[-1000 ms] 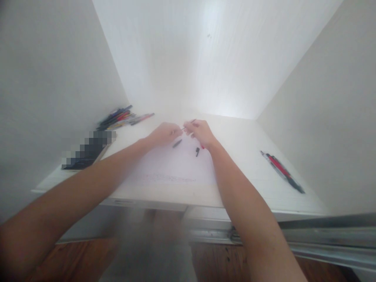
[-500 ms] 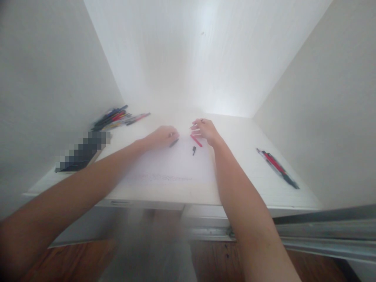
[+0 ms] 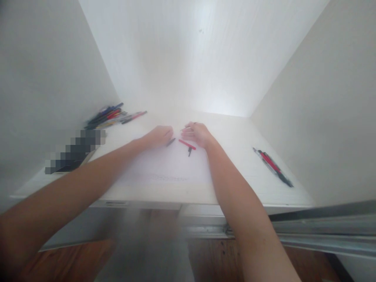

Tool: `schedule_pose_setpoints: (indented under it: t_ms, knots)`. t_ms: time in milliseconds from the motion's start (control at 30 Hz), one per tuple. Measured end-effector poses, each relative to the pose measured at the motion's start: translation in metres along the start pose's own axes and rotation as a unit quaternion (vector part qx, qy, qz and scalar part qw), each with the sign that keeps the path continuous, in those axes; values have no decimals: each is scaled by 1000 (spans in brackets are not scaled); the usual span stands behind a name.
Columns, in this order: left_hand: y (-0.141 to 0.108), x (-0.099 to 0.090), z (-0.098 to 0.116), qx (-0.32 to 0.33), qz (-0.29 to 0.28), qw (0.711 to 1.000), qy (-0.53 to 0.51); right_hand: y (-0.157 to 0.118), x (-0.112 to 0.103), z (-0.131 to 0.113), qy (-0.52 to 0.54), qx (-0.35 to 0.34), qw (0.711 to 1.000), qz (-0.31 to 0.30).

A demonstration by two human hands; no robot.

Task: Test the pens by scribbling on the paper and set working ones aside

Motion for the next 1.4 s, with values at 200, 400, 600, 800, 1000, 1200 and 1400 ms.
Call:
schedule_pose_setpoints:
  t_ms: [200, 400, 600, 800, 1000, 1200, 1400]
  knots:
    - [-1, 2, 2, -23, 0, 999, 45, -3, 3, -11, 28, -62, 997, 24]
    - [0, 5, 6, -60, 16, 997, 45, -1, -5, -13, -11, -90, 994, 61]
    - [0, 12, 2, -133, 35, 990, 16, -3, 4, -1, 13, -69, 997, 29]
    - [1, 17, 2, -150, 32, 988, 28, -4, 5, 4, 186, -66, 979, 60]
    - [-1, 16, 7, -137, 22, 989, 53, -3, -8, 4, 95, -116, 987, 62]
    - [-2, 15, 7, -143, 17, 988, 53, -6, -21, 9, -51, -117, 991, -41]
    - [-2, 14, 7, -138, 17, 989, 53, -7, -26, 7, -136, -161, 976, -62]
Point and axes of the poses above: each hand's wrist, its own y-axis towards the middle knuckle, its own x-axis out of the palm, z = x × y, the point moved 7 cm from there along y, towards the middle knuckle, and after that the axes turned 1 degree about y, right-handed, at the moved point
